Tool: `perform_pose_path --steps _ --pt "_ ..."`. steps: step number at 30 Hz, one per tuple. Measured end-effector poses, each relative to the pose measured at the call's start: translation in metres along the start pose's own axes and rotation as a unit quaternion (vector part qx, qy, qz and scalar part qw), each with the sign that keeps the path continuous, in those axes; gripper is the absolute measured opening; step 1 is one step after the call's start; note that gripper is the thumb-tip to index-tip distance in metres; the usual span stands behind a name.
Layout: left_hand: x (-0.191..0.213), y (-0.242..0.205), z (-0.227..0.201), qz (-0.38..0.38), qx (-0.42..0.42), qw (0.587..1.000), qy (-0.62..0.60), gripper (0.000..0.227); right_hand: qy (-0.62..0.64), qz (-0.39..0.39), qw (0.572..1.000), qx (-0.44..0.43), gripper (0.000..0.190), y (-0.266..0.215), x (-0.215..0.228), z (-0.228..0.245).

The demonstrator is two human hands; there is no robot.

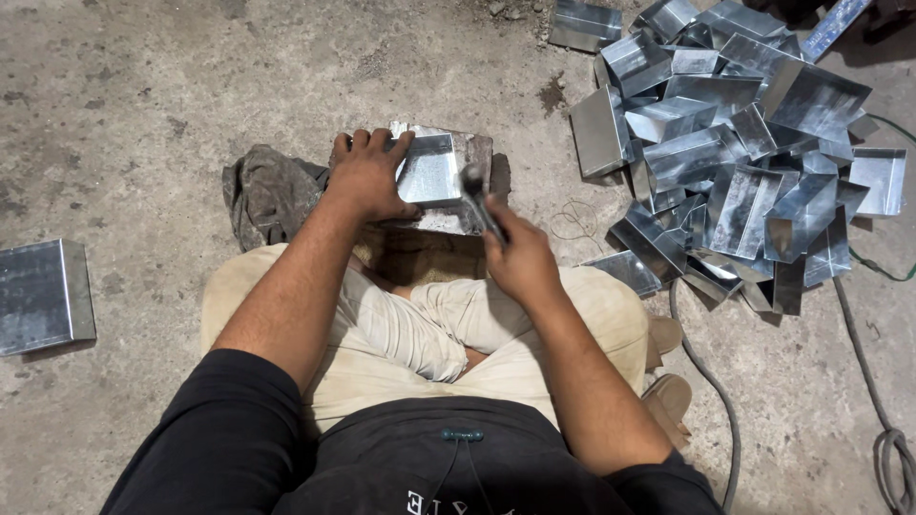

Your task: The person sits on the floor and repeatedly hammers small rectangular metal pieces placed on a brick. They pick up a piece, position it, strike it with a hammer, and then place it aside. The process is repeated for multiple metal pieces.

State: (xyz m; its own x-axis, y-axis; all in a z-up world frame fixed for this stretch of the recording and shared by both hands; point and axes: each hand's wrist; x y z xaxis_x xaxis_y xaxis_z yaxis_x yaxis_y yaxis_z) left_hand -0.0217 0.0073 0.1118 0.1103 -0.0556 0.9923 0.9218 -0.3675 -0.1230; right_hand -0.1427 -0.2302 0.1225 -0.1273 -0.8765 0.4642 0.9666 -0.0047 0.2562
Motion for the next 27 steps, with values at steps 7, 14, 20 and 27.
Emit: perform_pose_path --steps 7,14,20,27 --pt "-0.002 0.001 0.0 0.009 0.005 1.0 -0.004 0.123 0.028 -0.062 0.99 0.123 0.04 -0.006 0.011 0.001" --pt "0.003 0.0 -0.002 0.031 -0.002 0.999 0.008 0.125 0.005 0.014 0.999 -0.049 0.046 0.002 0.004 -0.001" --pt "-0.001 -0.005 -0.01 0.057 -0.064 0.996 0.004 0.126 0.058 -0.079 0.993 0.059 0.041 0.008 0.021 0.004" --pt "0.008 -0.009 -0.017 0.066 -0.065 0.996 0.015 0.126 0.008 -0.053 0.999 0.006 0.041 0.02 0.005 -0.02"
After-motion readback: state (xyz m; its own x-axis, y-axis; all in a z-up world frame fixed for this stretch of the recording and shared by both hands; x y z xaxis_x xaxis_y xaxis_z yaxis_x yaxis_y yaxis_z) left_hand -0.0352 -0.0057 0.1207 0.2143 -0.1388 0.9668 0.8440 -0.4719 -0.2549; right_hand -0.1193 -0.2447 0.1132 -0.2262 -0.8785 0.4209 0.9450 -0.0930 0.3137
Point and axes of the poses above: each hand's wrist, its own y-axis towards the middle knuckle, its own x-axis out of the back of the hand, z = x × y, and after that the axes turned 11 degrees about y, right-handed
